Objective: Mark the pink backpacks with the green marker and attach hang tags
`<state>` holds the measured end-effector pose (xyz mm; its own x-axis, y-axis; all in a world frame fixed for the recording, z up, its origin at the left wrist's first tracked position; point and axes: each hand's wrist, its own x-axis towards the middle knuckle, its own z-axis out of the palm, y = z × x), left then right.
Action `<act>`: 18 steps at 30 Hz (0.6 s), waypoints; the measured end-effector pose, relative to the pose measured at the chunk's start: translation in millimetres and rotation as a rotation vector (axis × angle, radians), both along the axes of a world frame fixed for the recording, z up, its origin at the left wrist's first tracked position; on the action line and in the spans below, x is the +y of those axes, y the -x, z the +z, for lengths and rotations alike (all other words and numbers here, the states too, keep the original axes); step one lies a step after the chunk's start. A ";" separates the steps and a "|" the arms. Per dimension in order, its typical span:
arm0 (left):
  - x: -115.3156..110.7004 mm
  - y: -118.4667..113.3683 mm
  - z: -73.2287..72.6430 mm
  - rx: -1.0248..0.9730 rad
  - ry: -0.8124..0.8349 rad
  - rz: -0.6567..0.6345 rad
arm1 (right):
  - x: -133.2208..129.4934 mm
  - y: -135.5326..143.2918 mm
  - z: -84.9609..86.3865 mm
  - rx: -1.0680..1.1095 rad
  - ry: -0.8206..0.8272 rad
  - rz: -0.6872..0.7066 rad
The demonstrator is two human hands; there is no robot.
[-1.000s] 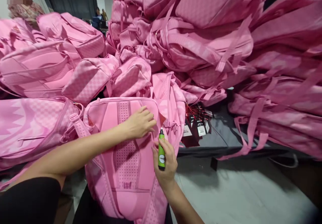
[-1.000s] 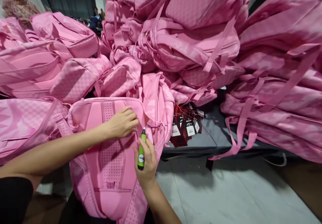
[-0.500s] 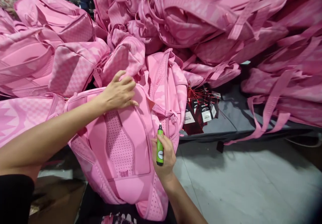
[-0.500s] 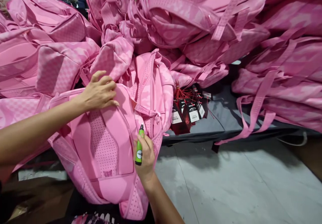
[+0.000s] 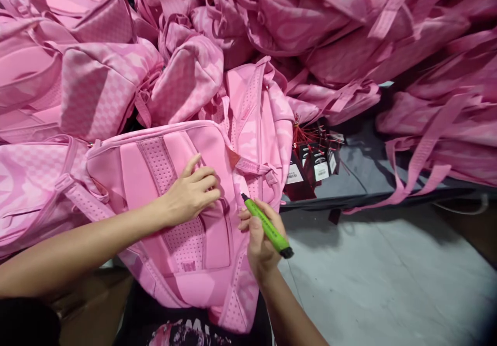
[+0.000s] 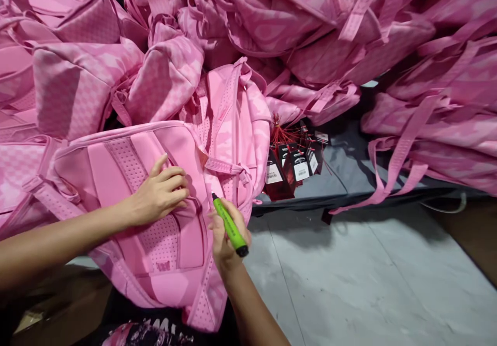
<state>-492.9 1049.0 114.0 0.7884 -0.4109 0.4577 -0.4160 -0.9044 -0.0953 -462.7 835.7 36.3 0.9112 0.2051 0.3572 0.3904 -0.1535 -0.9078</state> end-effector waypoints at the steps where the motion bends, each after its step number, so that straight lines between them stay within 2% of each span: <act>1: 0.6 3.1 -6.4 -0.052 0.029 -0.025 | 0.3 0.2 4.8 0.072 -0.060 0.027; 5: 3.4 7.8 -27.0 -0.167 0.109 -0.057 | 7.5 -0.1 18.9 0.155 -0.136 0.009; 10: 4.3 6.7 -35.3 -0.256 0.206 -0.046 | 25.7 -5.6 26.3 0.083 -0.155 0.024; 13: 3.9 7.9 -38.0 -0.264 0.215 -0.032 | 32.5 -10.7 29.8 -0.011 -0.064 0.084; 18: 3.7 7.1 -43.5 -0.280 0.209 -0.012 | 33.5 -22.4 47.1 -0.249 0.220 0.130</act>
<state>-500.0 1052.7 70.5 0.6161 -0.2942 0.7306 -0.4107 -0.9115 -0.0207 -440.3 869.1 83.5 0.7632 0.4101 0.4993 0.6244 -0.2695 -0.7331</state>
